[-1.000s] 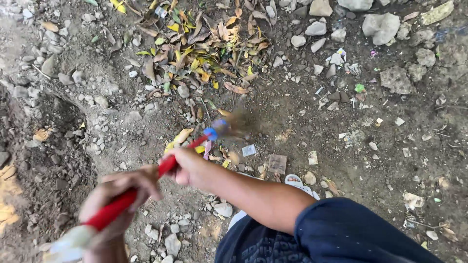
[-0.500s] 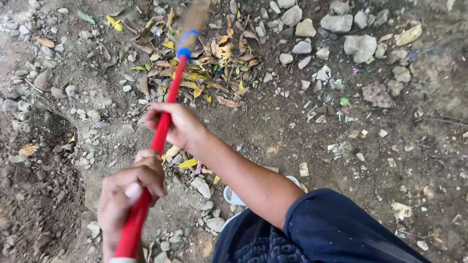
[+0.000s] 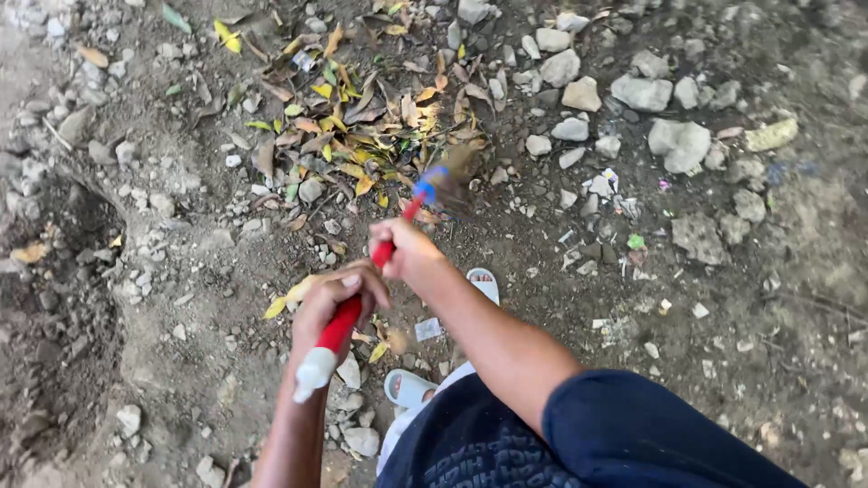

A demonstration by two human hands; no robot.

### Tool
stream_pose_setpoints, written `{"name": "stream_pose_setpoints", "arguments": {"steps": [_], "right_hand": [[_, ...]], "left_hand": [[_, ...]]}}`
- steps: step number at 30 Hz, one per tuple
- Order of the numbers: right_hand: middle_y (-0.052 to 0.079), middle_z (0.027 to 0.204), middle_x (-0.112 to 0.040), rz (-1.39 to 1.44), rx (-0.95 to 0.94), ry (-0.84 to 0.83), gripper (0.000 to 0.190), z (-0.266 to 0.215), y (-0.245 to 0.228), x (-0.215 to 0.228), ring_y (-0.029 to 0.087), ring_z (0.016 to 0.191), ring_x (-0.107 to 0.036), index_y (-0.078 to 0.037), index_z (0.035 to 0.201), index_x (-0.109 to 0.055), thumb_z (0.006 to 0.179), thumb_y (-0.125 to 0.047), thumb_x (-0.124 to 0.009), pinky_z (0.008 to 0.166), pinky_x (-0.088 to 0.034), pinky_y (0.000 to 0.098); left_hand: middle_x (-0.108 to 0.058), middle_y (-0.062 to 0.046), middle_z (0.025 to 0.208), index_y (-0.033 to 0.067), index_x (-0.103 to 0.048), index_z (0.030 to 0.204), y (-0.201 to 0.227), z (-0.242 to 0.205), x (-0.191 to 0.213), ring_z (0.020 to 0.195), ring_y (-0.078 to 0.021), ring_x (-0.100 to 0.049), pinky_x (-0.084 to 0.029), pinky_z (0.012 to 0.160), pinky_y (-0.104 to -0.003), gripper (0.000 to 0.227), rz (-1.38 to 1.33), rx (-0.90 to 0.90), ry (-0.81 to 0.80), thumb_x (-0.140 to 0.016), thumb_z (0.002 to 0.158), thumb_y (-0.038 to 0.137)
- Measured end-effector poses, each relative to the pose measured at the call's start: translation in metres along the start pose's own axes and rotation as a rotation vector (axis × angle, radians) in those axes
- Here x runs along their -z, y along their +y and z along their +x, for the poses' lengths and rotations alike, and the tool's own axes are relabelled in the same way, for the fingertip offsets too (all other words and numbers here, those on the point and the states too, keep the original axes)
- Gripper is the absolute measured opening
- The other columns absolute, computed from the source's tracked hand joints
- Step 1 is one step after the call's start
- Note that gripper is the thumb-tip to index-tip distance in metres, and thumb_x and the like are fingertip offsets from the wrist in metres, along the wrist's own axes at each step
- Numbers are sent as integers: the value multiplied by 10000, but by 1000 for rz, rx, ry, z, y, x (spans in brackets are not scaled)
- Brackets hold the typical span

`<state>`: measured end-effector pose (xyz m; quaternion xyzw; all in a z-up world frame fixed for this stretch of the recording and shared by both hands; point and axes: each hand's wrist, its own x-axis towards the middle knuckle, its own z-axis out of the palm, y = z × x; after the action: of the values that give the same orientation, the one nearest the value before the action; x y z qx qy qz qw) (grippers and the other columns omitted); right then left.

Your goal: Sweeping dry leaves and debris into a pile in an outdoor area.

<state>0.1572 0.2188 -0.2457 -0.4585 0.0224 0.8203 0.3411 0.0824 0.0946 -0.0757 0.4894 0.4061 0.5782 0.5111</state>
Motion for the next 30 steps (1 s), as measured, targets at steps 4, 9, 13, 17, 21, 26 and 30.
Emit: {"name": "stream_pose_setpoints", "arguments": {"steps": [4,9,13,17,21,26,30], "right_hand": [[-154,585,-420,9,-181,-233,289,3,-69,-48,-42,477,-467,-157,697,-479,814,16,-679,478,-458,155],[-95,500,-452,-191,-142,-263,52,-70,-154,-117,25,386,-400,-17,1005,-566,975,-59,-571,335,-279,144],[-34,577,-496,76,-103,-283,115,-64,-158,-99,72,478,-439,-70,868,-520,930,7,-579,494,-424,213],[-13,630,-498,196,-193,-127,132,-59,-173,-64,112,542,-496,-78,871,-511,973,-9,-557,612,-530,316],[-31,584,-421,184,-240,162,322,-16,-199,-40,60,464,-360,-22,1231,-462,927,84,-461,492,-399,184],[-70,512,-430,71,-284,-195,152,53,-215,-43,33,375,-344,-63,826,-492,945,19,-542,332,-313,170],[-87,514,-433,28,-144,-557,449,38,-236,-92,39,366,-381,80,1260,-350,857,83,-547,299,-318,153]], "left_hand": [[-513,-143,547,-10,-735,706,5,45,-38,669,-218,-478,-405,806,-384,414,187,68,-10,-532,931,273],[-577,-66,744,34,-676,673,52,98,-59,759,-183,-506,-400,689,-307,397,174,129,87,-518,903,317],[-476,27,563,135,-624,648,91,131,-65,622,-146,-463,-342,954,-372,500,157,7,-68,-411,977,445],[-493,16,580,129,-658,713,73,147,-59,585,-163,-446,-321,923,-412,440,-121,36,-199,-440,993,390],[-446,8,544,110,-643,654,6,169,-69,663,-183,-427,-322,772,-355,473,-262,96,20,-438,991,372],[-549,-34,671,79,-658,665,-23,189,-97,651,-165,-487,-381,641,-308,336,46,254,-19,-525,904,275],[-485,-15,652,49,-667,663,-2,204,-111,635,-153,-468,-387,640,-295,314,307,207,-52,-572,925,192]]}}
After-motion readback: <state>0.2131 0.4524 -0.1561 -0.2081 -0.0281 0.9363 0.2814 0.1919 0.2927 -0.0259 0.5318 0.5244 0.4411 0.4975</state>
